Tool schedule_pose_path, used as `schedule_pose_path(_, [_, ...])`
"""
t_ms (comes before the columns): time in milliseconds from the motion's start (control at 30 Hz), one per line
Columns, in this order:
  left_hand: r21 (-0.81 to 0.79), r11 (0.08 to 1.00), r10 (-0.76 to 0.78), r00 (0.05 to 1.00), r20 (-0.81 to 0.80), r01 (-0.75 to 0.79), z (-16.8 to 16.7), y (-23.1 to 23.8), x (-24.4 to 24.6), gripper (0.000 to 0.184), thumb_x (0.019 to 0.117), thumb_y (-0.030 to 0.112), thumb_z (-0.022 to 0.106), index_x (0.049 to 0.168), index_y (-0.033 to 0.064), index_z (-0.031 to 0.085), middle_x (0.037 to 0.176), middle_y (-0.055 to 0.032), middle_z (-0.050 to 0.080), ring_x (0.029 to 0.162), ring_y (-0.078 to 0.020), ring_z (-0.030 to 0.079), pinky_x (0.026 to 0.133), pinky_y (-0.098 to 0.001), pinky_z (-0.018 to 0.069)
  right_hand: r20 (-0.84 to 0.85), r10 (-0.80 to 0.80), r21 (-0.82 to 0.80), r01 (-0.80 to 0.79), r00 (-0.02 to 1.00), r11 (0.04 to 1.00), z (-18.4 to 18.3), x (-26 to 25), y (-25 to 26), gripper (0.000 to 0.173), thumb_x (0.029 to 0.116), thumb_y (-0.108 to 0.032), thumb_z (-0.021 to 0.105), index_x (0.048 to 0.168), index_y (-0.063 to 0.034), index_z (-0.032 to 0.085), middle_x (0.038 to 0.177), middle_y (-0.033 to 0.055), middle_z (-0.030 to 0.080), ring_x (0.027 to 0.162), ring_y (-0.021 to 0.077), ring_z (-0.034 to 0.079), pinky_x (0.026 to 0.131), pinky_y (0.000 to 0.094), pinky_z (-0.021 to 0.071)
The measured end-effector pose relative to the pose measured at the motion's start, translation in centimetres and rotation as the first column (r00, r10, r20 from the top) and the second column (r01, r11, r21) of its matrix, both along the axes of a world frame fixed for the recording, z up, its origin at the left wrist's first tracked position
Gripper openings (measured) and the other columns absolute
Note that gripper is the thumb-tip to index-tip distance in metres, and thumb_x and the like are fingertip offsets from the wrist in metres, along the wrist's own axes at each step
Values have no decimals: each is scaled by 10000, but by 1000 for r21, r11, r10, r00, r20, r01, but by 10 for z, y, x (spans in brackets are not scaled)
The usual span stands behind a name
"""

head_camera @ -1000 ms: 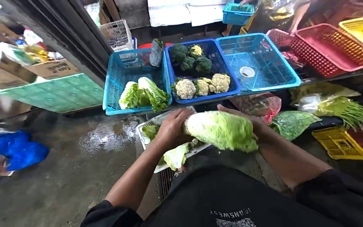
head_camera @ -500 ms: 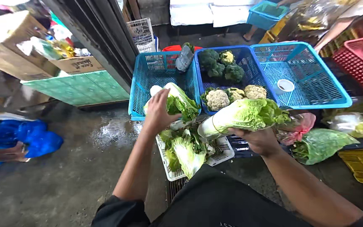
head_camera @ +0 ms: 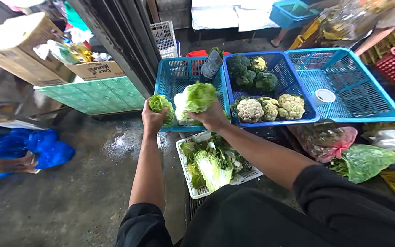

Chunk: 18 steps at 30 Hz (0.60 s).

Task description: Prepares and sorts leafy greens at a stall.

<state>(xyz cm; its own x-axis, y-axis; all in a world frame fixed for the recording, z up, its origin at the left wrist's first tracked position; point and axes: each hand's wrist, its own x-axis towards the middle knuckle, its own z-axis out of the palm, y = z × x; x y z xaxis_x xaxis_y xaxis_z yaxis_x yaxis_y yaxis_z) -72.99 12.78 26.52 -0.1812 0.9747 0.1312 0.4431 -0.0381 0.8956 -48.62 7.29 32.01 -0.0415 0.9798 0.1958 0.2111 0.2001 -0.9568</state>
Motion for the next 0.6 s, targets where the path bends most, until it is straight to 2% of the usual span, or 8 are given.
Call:
schedule_pose_path(67, [-21, 1000, -11, 1000, -8, 10, -1, 1, -2, 715, 788, 204, 846, 1421, 100, 531, 1248, -135, 681, 1143, -220, 673, 1002, -494, 558, 167, 43, -87, -29, 985, 996, -15, -21, 10, 771, 726, -346, 951, 1355, -125, 565, 1171, 68, 717, 1101, 186, 694, 965, 505, 590])
schedule_pose_path(167, [-102, 994, -43, 999, 29, 46, 1, 5, -13, 792, 755, 252, 834, 1457, 129, 489, 1293, -137, 658, 1172, -235, 657, 999, -510, 552, 297, 137, -110, -109, 945, 988, -34, -35, 19, 780, 724, -340, 938, 1387, -177, 561, 1230, 58, 693, 1126, 209, 676, 961, 541, 577])
schedule_pose_path(233, [-30, 990, -130, 984, 124, 134, 16, -4, -20, 805, 805, 325, 793, 1505, 127, 447, 1421, -136, 575, 1254, -251, 599, 1011, -508, 537, 343, 164, -84, -143, 925, 986, -40, -36, 25, 794, 720, -336, 935, 1395, -163, 553, 1259, 68, 678, 1144, 222, 666, 974, 547, 568])
schedule_pose_path(300, [103, 956, -288, 948, 137, 275, 53, -28, -15, 783, 875, 464, 714, 1532, 163, 414, 1532, -61, 494, 1335, -201, 541, 1043, -452, 520, 404, 175, -54, -167, 898, 984, -41, -35, 31, 813, 717, -384, 938, 1394, -151, 551, 1257, 81, 675, 1133, 234, 671, 963, 553, 573])
schedule_pose_path(367, [146, 887, -426, 898, -109, 439, 90, -47, 2, 832, 847, 441, 773, 1534, 126, 426, 1566, -73, 462, 1396, -211, 492, 1118, -445, 474, 499, 216, -48, -223, 839, 974, -38, -33, 35, 825, 747, -416, 920, 1414, -126, 531, 1284, 98, 662, 1146, 242, 668, 971, 531, 570])
schedule_pose_path(467, [76, 855, -381, 721, -579, 512, 98, -53, 32, 771, 740, 289, 917, 1416, 125, 584, 1456, -118, 557, 1370, -310, 508, 1132, -567, 427, 573, 336, -93, -349, 747, 933, -25, -18, 38, 904, 736, -282, 934, 1479, -75, 464, 1364, 164, 614, 1229, 300, 626, 1040, 524, 529])
schedule_pose_path(533, [96, 849, -340, 676, -654, 520, 89, -50, 37, 613, 781, 220, 885, 1339, 149, 642, 1346, -82, 633, 1263, -286, 592, 1048, -534, 507, 558, 341, -168, -300, 756, 939, -12, 2, 47, 856, 764, -235, 911, 1490, -107, 477, 1426, 178, 567, 1280, 346, 584, 1055, 582, 502])
schedule_pose_path(600, [96, 851, -338, 679, -652, 516, 87, -49, 35, 581, 811, 217, 862, 1343, 150, 636, 1334, -77, 637, 1241, -275, 606, 1023, -516, 527, 564, 167, -202, -61, 809, 977, -7, 22, 61, 734, 812, -329, 842, 1435, -102, 526, 1371, 192, 596, 1228, 376, 605, 998, 624, 514])
